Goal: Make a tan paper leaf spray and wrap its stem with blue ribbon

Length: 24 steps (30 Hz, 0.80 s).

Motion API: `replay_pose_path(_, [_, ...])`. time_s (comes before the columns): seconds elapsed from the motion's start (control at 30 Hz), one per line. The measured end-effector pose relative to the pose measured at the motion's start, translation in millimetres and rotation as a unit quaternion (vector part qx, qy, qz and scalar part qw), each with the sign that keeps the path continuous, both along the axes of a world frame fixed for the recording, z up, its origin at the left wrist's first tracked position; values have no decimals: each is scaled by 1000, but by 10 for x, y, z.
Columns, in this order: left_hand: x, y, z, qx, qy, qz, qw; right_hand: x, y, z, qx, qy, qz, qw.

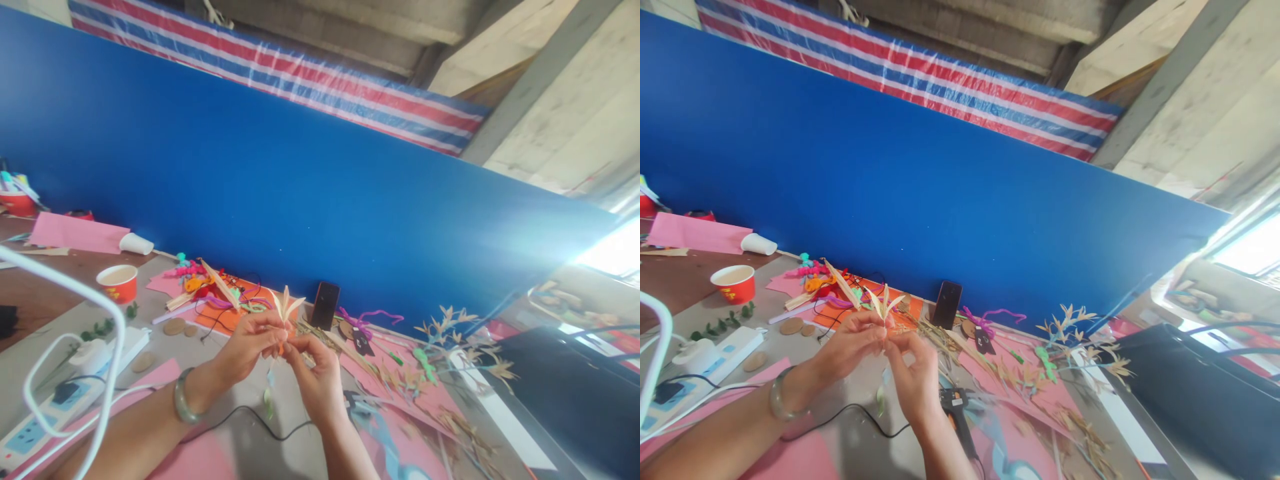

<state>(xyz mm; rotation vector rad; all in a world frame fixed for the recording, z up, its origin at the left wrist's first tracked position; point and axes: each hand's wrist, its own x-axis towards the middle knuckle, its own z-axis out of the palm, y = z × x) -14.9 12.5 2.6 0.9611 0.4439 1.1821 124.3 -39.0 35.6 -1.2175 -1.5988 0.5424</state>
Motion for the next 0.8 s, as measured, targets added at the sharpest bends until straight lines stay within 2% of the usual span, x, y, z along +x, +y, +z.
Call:
replay_pose_path(0.23, [-44,-8,102,-6,11,-13,1000,24,3,-11,3,-15,-2,1000])
replay_pose_path(0.43, [-57,29,96,-8,12,20,1000,22,7,-39,-3,-16,1,1000])
replay_pose_path(0.8, [-55,20,76,10,2,19,1000,41,-4,-36,5,-23,-3,1000])
